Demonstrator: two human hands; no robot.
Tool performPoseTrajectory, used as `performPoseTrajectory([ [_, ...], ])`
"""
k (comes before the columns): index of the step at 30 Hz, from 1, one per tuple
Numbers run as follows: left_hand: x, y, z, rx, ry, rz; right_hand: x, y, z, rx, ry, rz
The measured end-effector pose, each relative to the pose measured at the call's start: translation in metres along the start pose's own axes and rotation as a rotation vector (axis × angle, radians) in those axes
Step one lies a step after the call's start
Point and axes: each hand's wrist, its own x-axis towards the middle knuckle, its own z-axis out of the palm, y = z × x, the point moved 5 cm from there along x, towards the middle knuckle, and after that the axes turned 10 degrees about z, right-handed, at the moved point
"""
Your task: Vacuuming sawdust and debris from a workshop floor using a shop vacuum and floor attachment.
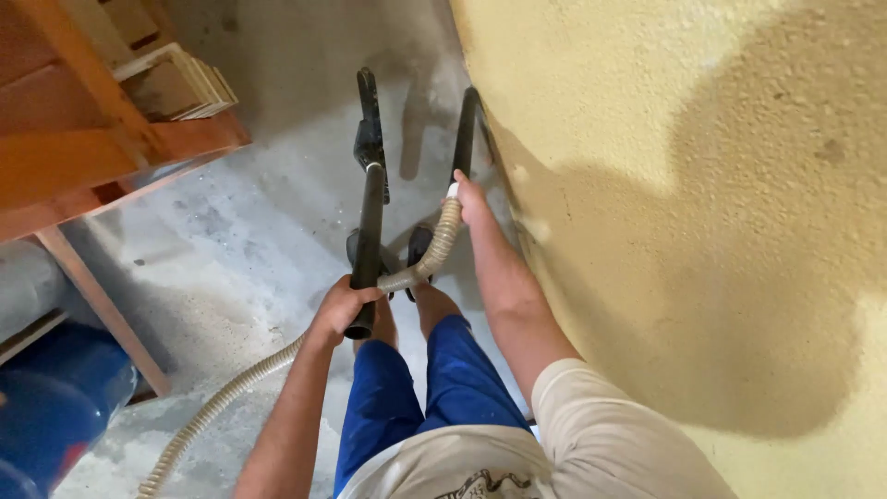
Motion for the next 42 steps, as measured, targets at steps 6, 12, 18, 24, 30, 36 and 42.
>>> performPoseTrajectory([
  [6, 0.027, 0.021, -0.042, 0.064, 0.007, 0.008, -0.006, -0.066, 0.020, -0.054, 0.022, -0.008],
  [12, 0.079, 0.038, -0.053, 0.051, 0.029, -0.012, -0.017, -0.086, 0.065, 0.033, -0.025, 0.032],
  [18, 0.075, 0.112, -0.043, -0.020, 0.054, -0.082, -0.075, -0.145, 0.093, -0.028, -0.017, 0.049],
  [24, 0.088, 0.174, -0.030, -0.111, 0.073, -0.089, -0.089, -0.239, 0.123, -0.112, -0.121, -0.048],
  [30, 0.107, 0.229, -0.030, -0.241, 0.144, -0.059, -0.015, -0.295, 0.147, -0.049, -0.142, -0.067],
  [36, 0.153, 0.219, -0.035, -0.233, 0.164, -0.030, 0.020, -0.323, 0.164, -0.005, -0.202, -0.062],
  [42, 0.160, 0.277, -0.070, -0.307, 0.166, -0.030, 0.030, -0.360, 0.191, -0.079, -0.184, -0.087],
])
